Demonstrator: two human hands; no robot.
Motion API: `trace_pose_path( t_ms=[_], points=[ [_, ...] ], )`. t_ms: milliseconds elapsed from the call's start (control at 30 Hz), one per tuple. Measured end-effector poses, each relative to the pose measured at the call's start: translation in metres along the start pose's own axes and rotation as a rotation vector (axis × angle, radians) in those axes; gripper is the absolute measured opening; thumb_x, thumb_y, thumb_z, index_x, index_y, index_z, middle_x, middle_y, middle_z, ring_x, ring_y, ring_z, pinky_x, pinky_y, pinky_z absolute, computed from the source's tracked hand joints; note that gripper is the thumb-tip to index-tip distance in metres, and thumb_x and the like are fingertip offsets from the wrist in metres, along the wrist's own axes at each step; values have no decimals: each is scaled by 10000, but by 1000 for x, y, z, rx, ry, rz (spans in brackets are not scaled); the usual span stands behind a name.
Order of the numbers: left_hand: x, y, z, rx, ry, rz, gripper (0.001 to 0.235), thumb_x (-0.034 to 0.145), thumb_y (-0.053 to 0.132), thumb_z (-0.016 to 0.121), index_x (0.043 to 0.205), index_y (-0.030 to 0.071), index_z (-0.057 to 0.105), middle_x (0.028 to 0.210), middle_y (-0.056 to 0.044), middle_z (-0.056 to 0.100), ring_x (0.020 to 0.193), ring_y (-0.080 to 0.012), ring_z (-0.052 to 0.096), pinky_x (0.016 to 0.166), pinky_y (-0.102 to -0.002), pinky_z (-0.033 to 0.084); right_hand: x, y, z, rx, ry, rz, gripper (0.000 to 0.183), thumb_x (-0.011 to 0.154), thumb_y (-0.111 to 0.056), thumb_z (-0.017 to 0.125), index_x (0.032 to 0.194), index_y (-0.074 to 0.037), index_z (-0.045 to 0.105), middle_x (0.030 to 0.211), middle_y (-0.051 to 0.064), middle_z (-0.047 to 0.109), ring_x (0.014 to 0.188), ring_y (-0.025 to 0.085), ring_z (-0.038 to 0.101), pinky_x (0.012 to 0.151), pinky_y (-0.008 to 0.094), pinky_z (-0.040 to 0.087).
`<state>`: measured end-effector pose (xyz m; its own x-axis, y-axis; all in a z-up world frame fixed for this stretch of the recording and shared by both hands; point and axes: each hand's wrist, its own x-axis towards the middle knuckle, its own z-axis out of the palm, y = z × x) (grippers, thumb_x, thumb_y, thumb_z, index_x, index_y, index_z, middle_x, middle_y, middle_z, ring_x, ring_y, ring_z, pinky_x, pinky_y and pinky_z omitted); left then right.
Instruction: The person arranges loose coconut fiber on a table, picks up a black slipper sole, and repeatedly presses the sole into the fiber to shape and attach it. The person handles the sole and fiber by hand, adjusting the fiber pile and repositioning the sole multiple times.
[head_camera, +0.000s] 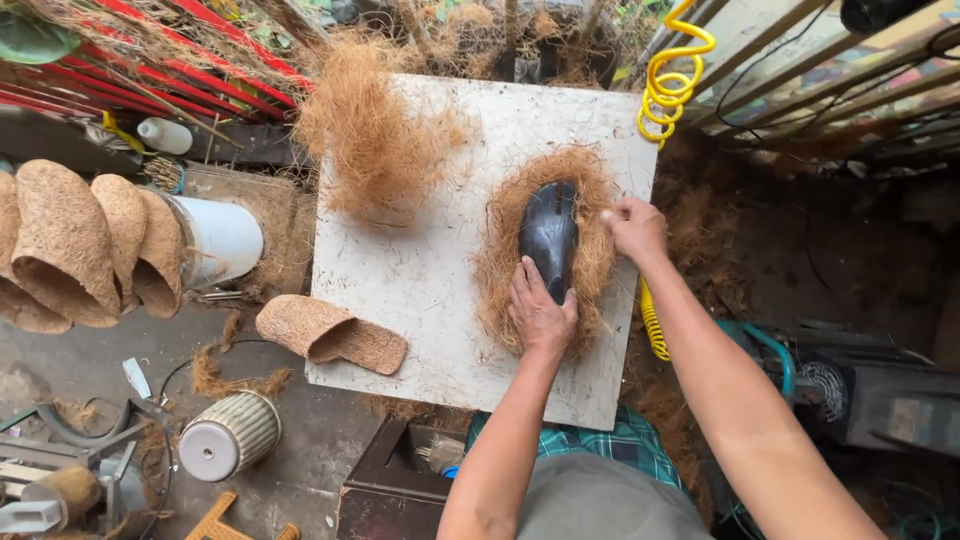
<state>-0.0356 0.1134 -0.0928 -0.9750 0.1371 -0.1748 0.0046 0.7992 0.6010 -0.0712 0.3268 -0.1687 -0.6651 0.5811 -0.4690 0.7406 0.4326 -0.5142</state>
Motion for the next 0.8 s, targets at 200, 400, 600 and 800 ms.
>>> trace_pose_path(
  t_ms=[200,400,600,800],
  points=[
    [-4,7,9,15,-14,-98,971,688,303,780,1514,56,335,1431,-181,426,1279,-368,475,873,-548,493,-19,-58,-35,254,-58,-169,288,907,-190,740,1163,-72,679,1012,166,694,914,326,672,872,446,522],
    [-5,9,11,27,20,-94,989,657,298,801,1504,50,353,1428,-176,432,1262,-364,484,867,-543,491,30,-36,-24,195,184,-177,184,840,-295,729,1002,-221,773,876,53,723,840,246,689,724,367,518],
    [-4,6,15,35,20,-102,987,659,305,808,1502,53,361,1419,-175,443,1260,-358,485,875,-533,481,31,-101,-51,164,-99,-371,615,849,-226,718,1403,-19,547,1173,234,640,957,369,674,857,477,533],
    [-3,9,9,46,26,-100,972,669,302,794,1499,41,360,1410,-183,444,1258,-360,486,889,-520,476,81,-101,-47,-69,-1,-562,395,783,-92,548,1118,-155,749,1027,149,667,979,351,668,873,480,517]
  ],
)
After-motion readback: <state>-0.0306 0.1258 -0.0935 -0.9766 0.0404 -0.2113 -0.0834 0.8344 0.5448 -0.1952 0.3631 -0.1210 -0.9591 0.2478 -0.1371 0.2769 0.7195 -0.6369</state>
